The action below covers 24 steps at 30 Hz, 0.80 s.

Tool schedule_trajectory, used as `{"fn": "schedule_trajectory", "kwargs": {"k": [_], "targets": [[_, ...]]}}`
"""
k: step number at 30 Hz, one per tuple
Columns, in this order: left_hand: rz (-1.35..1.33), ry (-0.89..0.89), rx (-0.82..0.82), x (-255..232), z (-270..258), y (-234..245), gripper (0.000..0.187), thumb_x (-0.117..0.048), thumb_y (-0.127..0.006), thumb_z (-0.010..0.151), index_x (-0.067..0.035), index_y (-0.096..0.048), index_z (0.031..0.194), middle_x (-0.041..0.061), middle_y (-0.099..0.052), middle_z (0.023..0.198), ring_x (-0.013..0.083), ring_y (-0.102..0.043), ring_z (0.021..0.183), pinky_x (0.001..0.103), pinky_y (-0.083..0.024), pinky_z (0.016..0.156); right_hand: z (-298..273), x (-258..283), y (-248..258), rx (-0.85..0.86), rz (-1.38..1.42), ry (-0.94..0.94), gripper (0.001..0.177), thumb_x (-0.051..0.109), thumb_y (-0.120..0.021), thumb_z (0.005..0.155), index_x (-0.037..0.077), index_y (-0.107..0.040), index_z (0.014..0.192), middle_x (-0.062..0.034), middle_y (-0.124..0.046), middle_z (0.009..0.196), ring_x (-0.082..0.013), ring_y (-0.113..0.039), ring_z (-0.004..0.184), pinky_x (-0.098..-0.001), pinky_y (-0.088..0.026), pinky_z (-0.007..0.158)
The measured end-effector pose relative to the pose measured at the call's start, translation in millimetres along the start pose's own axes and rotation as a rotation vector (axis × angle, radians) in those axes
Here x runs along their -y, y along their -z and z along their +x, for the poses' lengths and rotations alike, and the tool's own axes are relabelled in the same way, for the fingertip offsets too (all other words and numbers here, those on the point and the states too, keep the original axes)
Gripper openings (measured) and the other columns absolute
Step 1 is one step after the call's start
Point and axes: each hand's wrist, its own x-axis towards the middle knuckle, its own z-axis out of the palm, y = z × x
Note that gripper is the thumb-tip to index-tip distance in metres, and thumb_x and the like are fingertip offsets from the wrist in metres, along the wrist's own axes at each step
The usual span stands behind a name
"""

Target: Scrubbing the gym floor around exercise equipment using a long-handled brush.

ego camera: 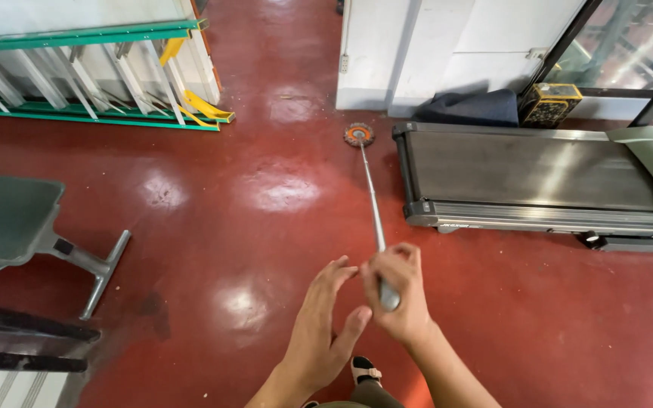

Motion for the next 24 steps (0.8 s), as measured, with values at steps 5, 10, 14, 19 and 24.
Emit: {"fn": "schedule_trajectory", "kwargs": {"k": [5,10,14,19,24], "targets": [[0.053,-0.046,0.054,-9,13,-18,0.045,-0.029,-0.058,0.099,-0.003,-0.053,0.135,0.024,-0.049,0.150,0.0422,-0.045,0.142,0.051,-0.038,0.113,4,-110,-25,-0.040,-0.054,-0.265,0.008,0.014,-0.066,0.096,0.007,-0.068,0.093,0.0036,-0.073,0.092,-0.0143,-0.063,0.082,-0.0444,-0.030,0.111],[0.057,-0.024,0.073,-5,20,-25,0.038,-0.026,-0.062,0.097,-0.006,-0.057,0.129,0.021,-0.051,0.148,0.0400,-0.046,0.141,0.050,-0.041,0.111,-12,-83,-6,0.031,-0.095,-0.158,0.012,0.005,-0.067,0.076,0.015,-0.061,0.079,0.0064,-0.065,0.077,-0.0131,-0.060,0.073,-0.0450,-0.031,0.107],[-0.005,-0.041,0.053,-16,28,-29,0.047,-0.034,-0.056,0.100,-0.004,-0.054,0.136,0.023,-0.051,0.149,0.0405,-0.045,0.143,0.050,-0.040,0.113,-4,-14,25,0.002,-0.048,-0.085,0.013,0.007,-0.067,0.071,0.010,-0.063,0.083,0.0029,-0.065,0.078,-0.0150,-0.060,0.075,-0.0434,-0.031,0.109],[0.010,-0.059,0.096,-14,31,-38,0.051,-0.035,-0.051,0.102,-0.002,-0.048,0.141,0.025,-0.046,0.152,0.0428,-0.041,0.146,0.053,-0.036,0.116,-12,-98,1,-0.059,-0.061,-0.161,0.017,0.003,-0.066,0.077,0.011,-0.064,0.092,0.0028,-0.067,0.086,-0.0165,-0.062,0.079,-0.0490,-0.027,0.116],[0.061,-0.066,0.117,15,23,-52,0.047,-0.019,-0.056,0.098,-0.002,-0.049,0.141,0.023,-0.048,0.150,0.0412,-0.046,0.141,0.050,-0.039,0.114,-42,-85,14,-0.175,-0.083,-0.119,0.009,0.000,-0.070,0.084,0.005,-0.064,0.088,-0.0032,-0.070,0.082,-0.0225,-0.065,0.076,-0.0470,-0.045,0.112]]}}
